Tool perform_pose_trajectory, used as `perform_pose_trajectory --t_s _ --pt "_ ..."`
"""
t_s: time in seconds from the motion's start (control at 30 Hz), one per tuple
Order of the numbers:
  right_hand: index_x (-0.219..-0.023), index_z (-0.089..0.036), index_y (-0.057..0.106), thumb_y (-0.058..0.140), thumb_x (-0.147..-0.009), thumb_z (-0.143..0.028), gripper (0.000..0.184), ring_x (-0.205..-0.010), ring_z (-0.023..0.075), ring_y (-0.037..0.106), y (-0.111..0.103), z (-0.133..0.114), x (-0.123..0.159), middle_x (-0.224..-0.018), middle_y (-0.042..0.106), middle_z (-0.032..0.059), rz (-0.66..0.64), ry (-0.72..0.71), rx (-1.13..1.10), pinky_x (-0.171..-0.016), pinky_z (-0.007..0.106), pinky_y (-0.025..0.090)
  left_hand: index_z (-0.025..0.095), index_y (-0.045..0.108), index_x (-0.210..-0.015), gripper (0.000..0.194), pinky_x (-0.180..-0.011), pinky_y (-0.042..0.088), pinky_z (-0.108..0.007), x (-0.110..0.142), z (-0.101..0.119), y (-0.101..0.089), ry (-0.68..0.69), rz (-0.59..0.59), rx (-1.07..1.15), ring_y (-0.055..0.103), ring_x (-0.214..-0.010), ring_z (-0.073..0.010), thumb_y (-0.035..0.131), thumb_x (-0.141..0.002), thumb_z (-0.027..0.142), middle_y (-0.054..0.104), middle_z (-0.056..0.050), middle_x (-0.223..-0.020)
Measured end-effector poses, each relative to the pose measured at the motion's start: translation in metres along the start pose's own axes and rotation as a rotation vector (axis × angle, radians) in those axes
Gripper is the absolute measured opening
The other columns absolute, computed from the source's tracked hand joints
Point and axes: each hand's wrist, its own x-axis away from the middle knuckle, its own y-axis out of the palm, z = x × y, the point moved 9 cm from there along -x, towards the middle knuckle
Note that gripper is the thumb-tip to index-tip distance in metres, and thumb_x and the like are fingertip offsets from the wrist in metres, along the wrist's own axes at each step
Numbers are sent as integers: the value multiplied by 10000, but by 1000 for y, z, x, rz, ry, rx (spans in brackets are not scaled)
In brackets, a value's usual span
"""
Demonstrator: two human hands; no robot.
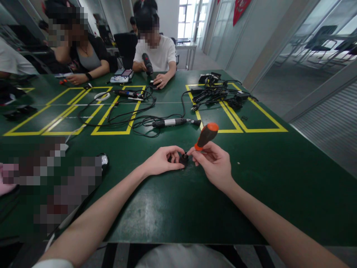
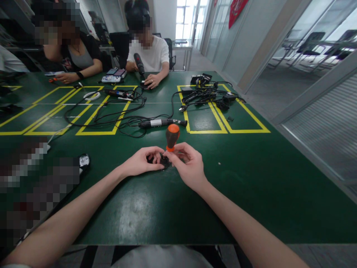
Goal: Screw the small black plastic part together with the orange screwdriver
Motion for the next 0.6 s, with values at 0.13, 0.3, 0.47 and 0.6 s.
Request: perform_pose_trajectory --t_s 0.13,0.3,0.47,0.6 --pt "-821 -214 708 755 -895 -443 245 -581 137 620 2 -6 -2 -785 678 24 -29 -29 47 -488 271 577 153 676 -1084 389 -627 399 -239 0 0 0 4 -3 0 543 -658 -109 806 -757 320 597 48 -716" --pt "-925 -217 709 727 -916 -475 259 -593 145 647 1 2 0 -782 715 25 -25 -3 -37 -516 282 590 151 676 -1078 387 -627 403 -235 0 -1 1 -1 -3 3 541 -653 -104 811 -753 310 599 50 -715" --pt "-860 -214 689 822 -840 -406 234 -587 130 628 -4 4 1 -799 726 22 25 -18 -5 -570 286 601 149 666 -1071 382 -626 403 -233 0 0 1 12 1 16 542 -653 -102 805 -753 308 597 55 -711" --pt "-778 -215 700 800 -852 -442 259 -582 138 620 0 -6 -1 -818 695 29 -3 -53 47 -497 282 578 151 677 -1077 386 -632 412 -234 0 -2 1 6 -7 21 542 -654 -104 811 -756 316 593 54 -712"
